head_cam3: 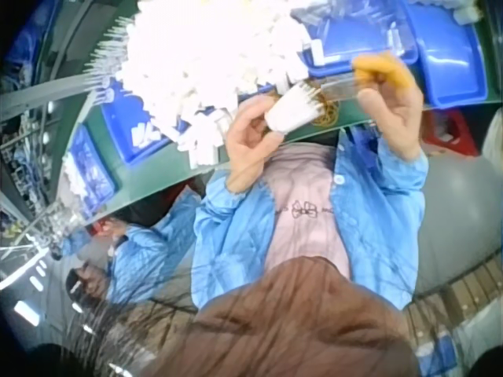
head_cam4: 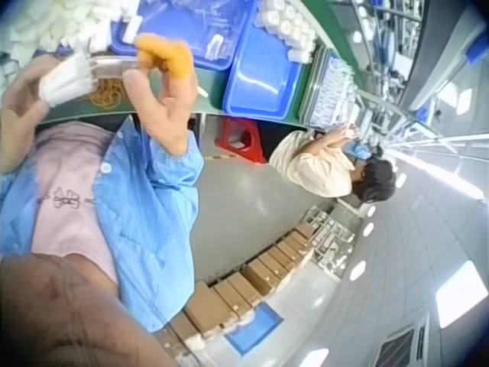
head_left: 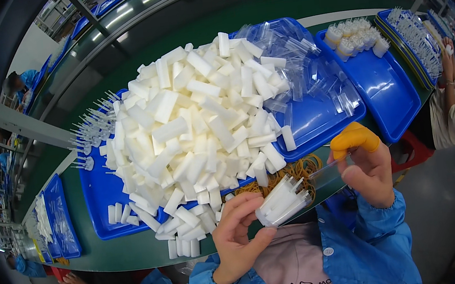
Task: The person assembles cotton swabs by inserting white cotton tips into clear plastic sticks. They then bundle the assembled swabs with a yellow rubber band and place the finished bundle into a clear plastic bag. The process is repeated continuously throughout the video.
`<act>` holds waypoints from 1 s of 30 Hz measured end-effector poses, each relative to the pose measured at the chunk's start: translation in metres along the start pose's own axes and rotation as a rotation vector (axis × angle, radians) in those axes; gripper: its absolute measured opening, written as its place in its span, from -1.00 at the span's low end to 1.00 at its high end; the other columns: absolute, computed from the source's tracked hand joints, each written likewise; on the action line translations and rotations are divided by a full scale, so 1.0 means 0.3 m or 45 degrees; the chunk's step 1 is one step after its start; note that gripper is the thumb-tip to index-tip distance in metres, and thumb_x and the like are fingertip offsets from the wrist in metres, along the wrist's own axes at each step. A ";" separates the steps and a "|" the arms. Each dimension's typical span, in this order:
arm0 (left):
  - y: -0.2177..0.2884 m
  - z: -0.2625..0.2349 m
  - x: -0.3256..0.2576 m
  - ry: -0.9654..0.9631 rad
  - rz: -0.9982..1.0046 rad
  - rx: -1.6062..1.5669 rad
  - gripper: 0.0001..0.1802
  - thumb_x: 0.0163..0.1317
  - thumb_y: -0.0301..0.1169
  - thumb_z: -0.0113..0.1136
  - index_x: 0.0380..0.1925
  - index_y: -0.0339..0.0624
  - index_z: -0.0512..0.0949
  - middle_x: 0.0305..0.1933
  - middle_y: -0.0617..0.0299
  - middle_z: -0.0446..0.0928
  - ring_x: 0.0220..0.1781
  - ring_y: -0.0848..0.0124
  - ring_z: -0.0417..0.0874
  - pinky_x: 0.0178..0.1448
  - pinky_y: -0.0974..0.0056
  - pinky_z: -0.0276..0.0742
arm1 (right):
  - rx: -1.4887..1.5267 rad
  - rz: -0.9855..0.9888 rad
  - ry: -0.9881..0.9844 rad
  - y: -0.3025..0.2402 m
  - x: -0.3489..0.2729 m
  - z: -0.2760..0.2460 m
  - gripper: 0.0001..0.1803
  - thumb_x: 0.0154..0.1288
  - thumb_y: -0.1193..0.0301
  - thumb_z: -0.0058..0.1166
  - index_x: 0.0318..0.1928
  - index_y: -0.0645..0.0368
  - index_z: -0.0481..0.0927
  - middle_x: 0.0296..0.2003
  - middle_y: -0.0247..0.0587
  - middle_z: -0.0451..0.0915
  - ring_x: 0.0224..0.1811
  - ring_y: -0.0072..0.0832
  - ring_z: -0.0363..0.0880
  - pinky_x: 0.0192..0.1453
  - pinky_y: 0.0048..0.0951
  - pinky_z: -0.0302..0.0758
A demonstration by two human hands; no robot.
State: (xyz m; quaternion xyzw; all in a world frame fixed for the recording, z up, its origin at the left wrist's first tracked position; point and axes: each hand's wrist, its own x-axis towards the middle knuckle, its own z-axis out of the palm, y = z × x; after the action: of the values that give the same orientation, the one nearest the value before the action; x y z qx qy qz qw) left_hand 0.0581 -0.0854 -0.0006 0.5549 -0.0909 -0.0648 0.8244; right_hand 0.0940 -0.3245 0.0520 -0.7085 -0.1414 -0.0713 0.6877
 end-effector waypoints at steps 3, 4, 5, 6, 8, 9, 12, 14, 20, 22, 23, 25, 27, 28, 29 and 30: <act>0.008 0.003 -0.004 0.008 0.012 0.076 -0.47 -0.01 -0.64 0.32 0.03 -0.39 0.44 0.14 0.03 0.32 0.15 0.32 0.44 0.22 0.27 0.39 | 0.094 0.072 -0.022 0.003 0.007 0.015 -0.65 0.08 0.52 0.17 -0.07 0.29 0.51 -0.31 -0.26 0.47 -0.33 -0.58 0.40 -0.16 -0.51 0.35; 0.011 0.004 -0.005 0.009 0.028 0.107 -0.47 -0.02 -0.63 0.33 0.03 -0.39 0.45 0.13 0.03 0.33 0.13 0.33 0.44 0.20 0.28 0.39 | 0.101 0.088 -0.040 0.007 0.010 0.018 -0.63 0.07 0.54 0.19 -0.06 0.29 0.51 -0.31 -0.25 0.47 -0.33 -0.58 0.41 -0.16 -0.52 0.35; 0.012 0.004 -0.004 0.006 0.042 0.135 -0.47 -0.02 -0.62 0.34 0.03 -0.38 0.46 0.12 0.03 0.34 0.12 0.34 0.45 0.19 0.29 0.40 | 0.078 0.088 -0.072 0.013 0.011 0.021 -0.64 0.06 0.54 0.20 -0.08 0.28 0.51 -0.31 -0.25 0.47 -0.33 -0.58 0.41 -0.17 -0.52 0.35; 0.013 0.004 -0.003 0.004 0.056 0.164 -0.47 -0.03 -0.62 0.35 0.02 -0.38 0.47 0.11 0.03 0.35 0.10 0.34 0.45 0.17 0.30 0.40 | 0.056 0.088 -0.105 0.020 0.011 0.023 -0.64 0.05 0.54 0.21 -0.09 0.28 0.51 -0.31 -0.25 0.48 -0.33 -0.58 0.41 -0.18 -0.53 0.35; 0.016 0.003 0.002 0.015 0.080 0.220 -0.48 -0.04 -0.61 0.36 0.00 -0.37 0.48 0.08 0.02 0.38 0.08 0.33 0.46 0.14 0.31 0.40 | 0.030 0.085 -0.136 0.024 0.012 0.025 -0.65 0.04 0.53 0.23 -0.10 0.29 0.52 -0.30 -0.25 0.48 -0.34 -0.58 0.41 -0.19 -0.54 0.35; 0.016 0.002 0.005 0.018 0.092 0.247 -0.48 -0.05 -0.60 0.37 0.00 -0.37 0.49 0.06 0.02 0.39 0.06 0.33 0.47 0.13 0.31 0.40 | 0.027 0.083 -0.135 0.023 0.013 0.026 -0.65 0.04 0.52 0.24 -0.11 0.29 0.52 -0.30 -0.24 0.48 -0.34 -0.58 0.41 -0.20 -0.55 0.35; 0.020 0.003 0.008 0.019 0.183 0.331 -0.49 -0.08 -0.60 0.38 -0.03 -0.38 0.51 0.03 0.00 0.42 0.05 0.28 0.48 0.12 0.27 0.40 | 0.042 0.021 -0.087 0.017 0.008 0.027 -0.64 0.03 0.51 0.26 -0.12 0.30 0.51 -0.29 -0.22 0.49 -0.35 -0.58 0.42 -0.22 -0.56 0.35; 0.024 0.005 0.010 0.029 0.158 0.317 -0.49 -0.09 -0.59 0.39 -0.05 -0.39 0.52 0.02 -0.01 0.43 0.05 0.26 0.48 0.12 0.25 0.40 | 0.067 -0.033 -0.014 0.019 0.001 0.020 -0.63 0.02 0.50 0.27 -0.12 0.32 0.51 -0.29 -0.21 0.49 -0.36 -0.57 0.42 -0.23 -0.56 0.35; 0.021 0.008 0.012 0.044 0.137 0.296 -0.50 -0.09 -0.58 0.39 -0.06 -0.40 0.52 0.02 -0.02 0.43 0.04 0.25 0.48 0.12 0.25 0.40 | 0.098 0.055 0.009 0.024 0.006 0.004 -0.64 0.04 0.47 0.28 -0.13 0.31 0.52 -0.30 -0.22 0.50 -0.35 -0.58 0.43 -0.23 -0.57 0.37; 0.022 0.010 0.013 0.035 0.143 0.305 -0.50 -0.09 -0.58 0.40 -0.06 -0.39 0.52 0.01 -0.02 0.43 0.03 0.25 0.49 0.11 0.25 0.40 | 0.055 0.050 -0.108 0.026 0.011 0.011 -0.65 0.05 0.45 0.29 -0.14 0.30 0.53 -0.30 -0.23 0.50 -0.35 -0.58 0.44 -0.23 -0.57 0.37; 0.022 0.010 0.013 0.033 0.147 0.315 -0.50 -0.09 -0.58 0.39 -0.05 -0.39 0.52 0.01 -0.02 0.43 0.02 0.25 0.49 0.11 0.25 0.40 | 0.067 0.055 -0.096 0.028 0.011 0.017 -0.65 0.05 0.45 0.29 -0.14 0.29 0.53 -0.30 -0.23 0.50 -0.35 -0.58 0.44 -0.23 -0.56 0.37; 0.026 0.010 0.011 0.026 0.162 0.383 -0.49 -0.09 -0.58 0.39 -0.04 -0.38 0.52 0.00 -0.02 0.43 0.00 0.26 0.49 0.09 0.25 0.41 | 0.088 0.064 -0.071 0.031 0.007 0.029 -0.66 0.05 0.43 0.30 -0.15 0.28 0.54 -0.30 -0.24 0.51 -0.36 -0.57 0.44 -0.22 -0.56 0.37; 0.042 0.014 0.010 0.013 0.187 0.503 -0.47 -0.09 -0.58 0.38 -0.03 -0.37 0.52 -0.02 -0.01 0.42 -0.03 0.27 0.50 0.06 0.27 0.43 | 0.062 0.054 -0.060 0.036 0.005 0.032 -0.65 0.04 0.43 0.31 -0.16 0.27 0.55 -0.32 -0.24 0.52 -0.36 -0.56 0.46 -0.22 -0.56 0.38; 0.053 0.021 0.014 -0.024 0.217 0.590 -0.47 -0.10 -0.58 0.38 -0.02 -0.36 0.52 -0.03 0.00 0.41 -0.05 0.29 0.50 0.04 0.28 0.45 | 0.049 0.048 -0.055 0.037 0.004 0.032 -0.65 0.03 0.43 0.32 -0.16 0.26 0.55 -0.32 -0.25 0.53 -0.36 -0.55 0.47 -0.22 -0.55 0.38; 0.068 0.028 0.022 -0.058 0.249 0.677 -0.46 -0.10 -0.57 0.38 -0.01 -0.35 0.52 -0.05 0.02 0.40 -0.07 0.30 0.51 0.01 0.28 0.47 | -0.001 0.024 -0.065 0.037 0.003 0.031 -0.65 0.02 0.43 0.33 -0.16 0.26 0.56 -0.34 -0.26 0.54 -0.36 -0.55 0.48 -0.22 -0.55 0.39; 0.076 0.033 0.026 -0.092 0.280 0.765 -0.45 -0.10 -0.57 0.38 0.00 -0.34 0.52 -0.06 0.03 0.40 -0.08 0.32 0.51 -0.01 0.29 0.48 | -0.051 0.000 -0.076 0.037 0.002 0.028 -0.64 0.01 0.43 0.34 -0.16 0.25 0.56 -0.35 -0.26 0.54 -0.36 -0.54 0.49 -0.22 -0.55 0.39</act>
State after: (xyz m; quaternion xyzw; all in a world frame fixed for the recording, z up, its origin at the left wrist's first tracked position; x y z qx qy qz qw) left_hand 0.0636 -0.0873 0.0248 0.7577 -0.1946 0.0347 0.6220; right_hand 0.0972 -0.3163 0.0413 -0.7238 -0.1606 -0.0530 0.6689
